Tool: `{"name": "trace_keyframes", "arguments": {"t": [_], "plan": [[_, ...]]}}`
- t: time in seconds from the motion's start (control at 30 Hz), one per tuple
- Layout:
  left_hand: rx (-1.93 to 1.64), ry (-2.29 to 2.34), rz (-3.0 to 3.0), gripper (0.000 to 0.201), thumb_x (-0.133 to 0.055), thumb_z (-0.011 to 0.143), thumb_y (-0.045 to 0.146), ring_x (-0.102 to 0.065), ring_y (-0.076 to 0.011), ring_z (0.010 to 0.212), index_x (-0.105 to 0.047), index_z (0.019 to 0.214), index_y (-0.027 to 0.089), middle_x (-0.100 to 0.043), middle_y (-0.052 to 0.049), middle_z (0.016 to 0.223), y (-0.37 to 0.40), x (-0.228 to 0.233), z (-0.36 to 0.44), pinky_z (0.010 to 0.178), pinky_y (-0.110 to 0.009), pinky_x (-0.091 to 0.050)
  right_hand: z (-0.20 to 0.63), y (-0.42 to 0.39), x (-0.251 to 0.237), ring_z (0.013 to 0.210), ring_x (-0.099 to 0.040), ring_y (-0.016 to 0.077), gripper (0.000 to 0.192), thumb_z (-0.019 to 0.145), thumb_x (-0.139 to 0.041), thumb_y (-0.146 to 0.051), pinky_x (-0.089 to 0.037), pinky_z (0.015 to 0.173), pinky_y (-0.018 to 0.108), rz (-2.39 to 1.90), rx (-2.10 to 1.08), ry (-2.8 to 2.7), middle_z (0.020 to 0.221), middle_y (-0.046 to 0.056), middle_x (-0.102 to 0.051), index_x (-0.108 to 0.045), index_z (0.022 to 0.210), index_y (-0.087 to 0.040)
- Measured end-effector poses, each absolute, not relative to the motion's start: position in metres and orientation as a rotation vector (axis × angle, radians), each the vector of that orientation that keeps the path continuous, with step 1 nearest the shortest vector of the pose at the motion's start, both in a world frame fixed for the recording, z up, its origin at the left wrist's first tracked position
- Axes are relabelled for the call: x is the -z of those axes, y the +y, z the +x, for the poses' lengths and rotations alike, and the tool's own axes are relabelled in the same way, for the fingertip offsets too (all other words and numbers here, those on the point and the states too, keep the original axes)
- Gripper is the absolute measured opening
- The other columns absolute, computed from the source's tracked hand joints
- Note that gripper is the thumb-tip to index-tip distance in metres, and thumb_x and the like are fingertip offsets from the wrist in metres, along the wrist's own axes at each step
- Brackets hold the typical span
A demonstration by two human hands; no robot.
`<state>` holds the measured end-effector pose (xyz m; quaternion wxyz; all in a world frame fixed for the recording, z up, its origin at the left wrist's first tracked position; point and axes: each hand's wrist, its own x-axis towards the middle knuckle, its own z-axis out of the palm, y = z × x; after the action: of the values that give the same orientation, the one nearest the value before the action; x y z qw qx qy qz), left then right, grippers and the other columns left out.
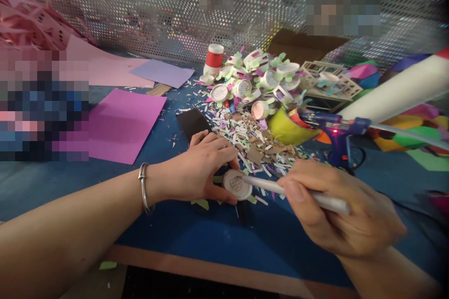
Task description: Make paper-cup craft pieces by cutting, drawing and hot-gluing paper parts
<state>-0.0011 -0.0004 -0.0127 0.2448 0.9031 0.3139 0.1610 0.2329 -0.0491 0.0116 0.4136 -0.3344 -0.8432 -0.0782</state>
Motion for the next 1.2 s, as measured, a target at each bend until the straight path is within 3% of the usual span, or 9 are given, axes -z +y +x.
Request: {"name": "trace_keyframes", "arguments": {"t": [0.17, 0.53, 1.2], "plan": [[-0.463, 0.856, 2.458, 0.048, -0.081, 0.073, 0.056, -0.051, -0.0275, 0.105, -0.062, 0.103, 0.024, -0.062, -0.005, 0.109, -0.0010, 0.0129, -0.0011, 0.098, -0.043, -0.028, 0.2309, -0.0490, -0.0115, 0.053, -0.063, 0.0138, 0.013, 0.086, -0.060, -0.011, -0.055, 0.054, 0.027, -0.870, 0.183, -2.138, 0.069, -0.003, -0.068, -0.062, 0.086, -0.024], [-0.457, 0.852, 2.448, 0.049, -0.082, 0.073, 0.055, -0.052, -0.0272, 0.107, -0.062, 0.104, 0.023, -0.062, -0.005, 0.110, -0.0005, 0.0145, -0.0003, 0.099, -0.043, -0.027, 0.2306, -0.0470, -0.0101, 0.056, -0.063, 0.0099, 0.007, 0.090, -0.059, -0.016, -0.052, 0.056, 0.022, -0.920, 0.142, -2.130, 0.070, -0.003, -0.068, -0.061, 0.085, -0.020], [-0.485, 0.861, 2.459, 0.051, -0.081, 0.072, 0.058, -0.052, -0.0263, 0.104, -0.062, 0.103, 0.023, -0.062, -0.004, 0.107, -0.0009, 0.0165, -0.0013, 0.099, -0.042, -0.027, 0.2295, -0.0502, -0.0092, 0.057, -0.060, 0.0078, 0.011, 0.087, -0.062, -0.009, -0.050, 0.058, 0.020, -0.826, 0.024, -2.128, 0.070, -0.004, -0.066, -0.062, 0.083, -0.020]]}}
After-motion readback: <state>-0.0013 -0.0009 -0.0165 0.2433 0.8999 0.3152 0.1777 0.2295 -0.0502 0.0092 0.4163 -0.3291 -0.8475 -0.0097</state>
